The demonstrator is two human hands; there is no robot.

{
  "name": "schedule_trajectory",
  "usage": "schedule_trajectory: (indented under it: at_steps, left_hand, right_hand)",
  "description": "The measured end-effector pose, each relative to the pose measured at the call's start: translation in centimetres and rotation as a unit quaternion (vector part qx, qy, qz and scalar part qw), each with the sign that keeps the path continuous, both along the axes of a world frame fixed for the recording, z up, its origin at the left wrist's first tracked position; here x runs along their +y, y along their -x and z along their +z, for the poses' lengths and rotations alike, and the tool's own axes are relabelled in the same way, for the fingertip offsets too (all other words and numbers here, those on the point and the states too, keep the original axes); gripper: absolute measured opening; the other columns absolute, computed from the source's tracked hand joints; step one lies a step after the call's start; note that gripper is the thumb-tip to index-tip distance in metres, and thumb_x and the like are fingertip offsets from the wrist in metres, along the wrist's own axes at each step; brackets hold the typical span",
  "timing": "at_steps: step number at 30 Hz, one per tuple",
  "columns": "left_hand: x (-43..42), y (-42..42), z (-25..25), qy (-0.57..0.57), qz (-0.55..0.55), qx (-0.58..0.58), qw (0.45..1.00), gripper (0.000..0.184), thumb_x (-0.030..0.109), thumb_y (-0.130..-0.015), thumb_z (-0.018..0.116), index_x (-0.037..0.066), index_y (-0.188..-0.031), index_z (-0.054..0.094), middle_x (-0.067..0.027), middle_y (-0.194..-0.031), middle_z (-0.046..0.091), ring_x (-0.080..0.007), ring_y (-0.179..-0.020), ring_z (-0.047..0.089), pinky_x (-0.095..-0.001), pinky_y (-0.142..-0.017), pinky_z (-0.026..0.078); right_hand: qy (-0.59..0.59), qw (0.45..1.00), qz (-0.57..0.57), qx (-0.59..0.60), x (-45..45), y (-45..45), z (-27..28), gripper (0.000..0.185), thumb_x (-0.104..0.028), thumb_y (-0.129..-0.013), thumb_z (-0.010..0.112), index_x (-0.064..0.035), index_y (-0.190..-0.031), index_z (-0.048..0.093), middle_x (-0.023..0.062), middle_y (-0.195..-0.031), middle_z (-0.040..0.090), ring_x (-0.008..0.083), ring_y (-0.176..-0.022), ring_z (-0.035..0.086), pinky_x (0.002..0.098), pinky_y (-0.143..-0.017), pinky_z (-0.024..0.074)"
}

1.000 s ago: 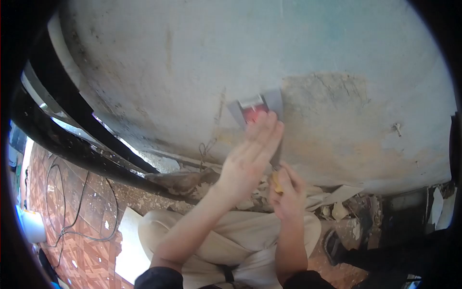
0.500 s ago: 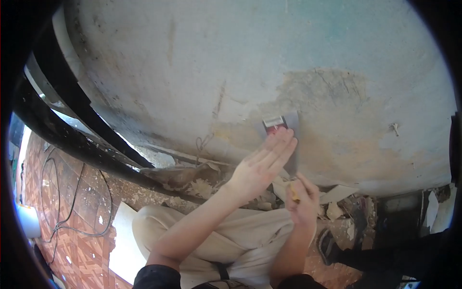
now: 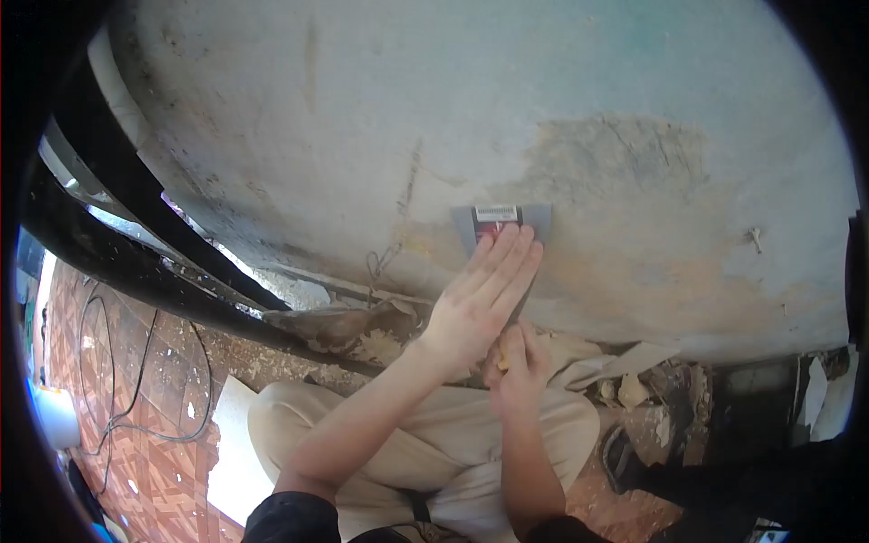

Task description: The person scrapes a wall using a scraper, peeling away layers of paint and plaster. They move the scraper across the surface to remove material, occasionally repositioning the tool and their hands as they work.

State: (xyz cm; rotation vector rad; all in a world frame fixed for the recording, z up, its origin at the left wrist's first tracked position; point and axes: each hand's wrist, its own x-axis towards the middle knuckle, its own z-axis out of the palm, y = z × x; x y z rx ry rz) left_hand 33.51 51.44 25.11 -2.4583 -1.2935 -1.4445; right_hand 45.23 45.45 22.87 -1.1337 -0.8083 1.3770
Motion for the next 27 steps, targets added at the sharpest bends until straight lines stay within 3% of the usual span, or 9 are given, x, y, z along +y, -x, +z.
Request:
schedule_trajectory:
  at_steps: [8, 10, 11, 16, 19, 21, 22, 24, 27]
  left_hand:
    - [0.2, 0.1, 0.4, 0.022, -0.037, 0.014, 0.999, 0.066, -0.001, -0.077, 0.049, -0.009, -0.142, 0.036, -0.0264, -0.149, 0.033, -0.0412, -0.138, 0.033, -0.0480, -0.113, 0.031]
    - [0.4, 0.4, 0.7, 0.014, -0.031, 0.008, 0.999, 0.066, -0.002, -0.077, 0.049, -0.009, -0.142, 0.036, -0.0264, -0.149, 0.033, -0.0405, -0.139, 0.033, -0.0476, -0.113, 0.031]
    - [0.3, 0.7, 0.9, 0.016, -0.033, -0.003, 0.999, 0.066, -0.003, -0.077, 0.049, -0.009, -0.141, 0.036, -0.0266, -0.149, 0.033, -0.0406, -0.139, 0.033, -0.0478, -0.113, 0.031]
    - [0.4, 0.9, 0.9, 0.012, -0.021, 0.032, 0.999, 0.072, 0.004, -0.077, 0.053, -0.007, -0.144, 0.031, -0.0212, -0.152, 0.030, -0.0349, -0.141, 0.030, -0.0451, -0.116, 0.028]
    - [0.3, 0.9, 1.0, 0.038, -0.061, 0.025, 0.997, 0.067, 0.000, -0.077, 0.051, -0.009, -0.142, 0.035, -0.0266, -0.149, 0.033, -0.0408, -0.140, 0.032, -0.0493, -0.114, 0.028]
    - [0.3, 0.3, 0.6, 0.019, -0.014, 0.019, 1.000, 0.067, 0.000, -0.078, 0.049, -0.008, -0.143, 0.034, -0.0253, -0.150, 0.032, -0.0392, -0.141, 0.030, -0.0480, -0.115, 0.027]
    - [0.4, 0.4, 0.9, 0.025, -0.020, 0.016, 0.999, 0.067, 0.000, -0.078, 0.049, -0.008, -0.143, 0.034, -0.0253, -0.150, 0.032, -0.0392, -0.141, 0.030, -0.0480, -0.115, 0.027]
    - [0.0, 1.5, 1.8, 0.047, -0.055, 0.038, 0.997, 0.068, 0.000, -0.078, 0.049, -0.007, -0.144, 0.032, -0.0246, -0.151, 0.031, -0.0392, -0.141, 0.028, -0.0475, -0.115, 0.027]
    - [0.3, 1.7, 1.8, 0.052, -0.067, 0.062, 0.994, 0.068, 0.002, -0.079, 0.048, -0.007, -0.144, 0.032, -0.0246, -0.152, 0.029, -0.0391, -0.142, 0.028, -0.0472, -0.115, 0.027]
  right_hand:
    - [-0.018, 0.997, 0.054, -0.055, 1.1, -5.1, 1.5, 0.030, -0.015, -0.098, 0.056, 0.0007, -0.124, 0.060, -0.0004, -0.064, 0.052, 0.0034, -0.046, 0.039, 0.0201, -0.038, 0.0272]
    - [0.001, 0.996, -0.067, -0.063, 0.7, -1.3, 0.1, 0.031, -0.015, -0.098, 0.057, 0.0014, -0.124, 0.060, 0.0001, -0.065, 0.053, 0.0037, -0.046, 0.040, 0.0198, -0.039, 0.0273]
    - [0.002, 0.995, -0.069, -0.067, 0.6, -0.7, 0.3, 0.031, -0.015, -0.098, 0.057, 0.0014, -0.124, 0.060, 0.0001, -0.065, 0.053, 0.0037, -0.046, 0.040, 0.0198, -0.039, 0.0273]
    - [-0.023, 0.999, 0.000, -0.048, 0.4, -2.9, 0.1, 0.031, -0.016, -0.098, 0.056, 0.0029, -0.123, 0.061, 0.0000, -0.065, 0.052, 0.0040, -0.047, 0.039, 0.0198, -0.040, 0.0289]
    - [-0.031, 0.996, 0.066, -0.057, 1.2, -3.7, 0.8, 0.033, -0.016, -0.098, 0.056, 0.0044, -0.124, 0.059, 0.0001, -0.065, 0.051, 0.0041, -0.046, 0.039, 0.0198, -0.041, 0.0298]
    - [-0.012, 0.992, -0.065, -0.109, -0.1, 0.1, -0.6, 0.034, -0.016, -0.098, 0.056, 0.0041, -0.125, 0.058, -0.0006, -0.065, 0.051, 0.0041, -0.045, 0.038, 0.0204, -0.040, 0.0286]
    - [-0.006, 0.991, -0.070, -0.113, -0.1, 0.3, -0.5, 0.034, -0.016, -0.098, 0.056, 0.0041, -0.125, 0.058, -0.0006, -0.065, 0.051, 0.0041, -0.045, 0.038, 0.0204, -0.040, 0.0286]
    - [0.008, 1.000, -0.014, 0.006, -0.5, 0.9, 0.2, 0.032, -0.016, -0.097, 0.057, 0.0035, -0.122, 0.059, -0.0011, -0.064, 0.050, 0.0043, -0.046, 0.039, 0.0206, -0.040, 0.0289]
    - [0.059, 0.998, 0.013, -0.016, 1.0, -3.0, -0.1, 0.029, -0.018, -0.097, 0.058, 0.0024, -0.117, 0.062, -0.0016, -0.063, 0.050, 0.0044, -0.046, 0.039, 0.0204, -0.040, 0.0295]
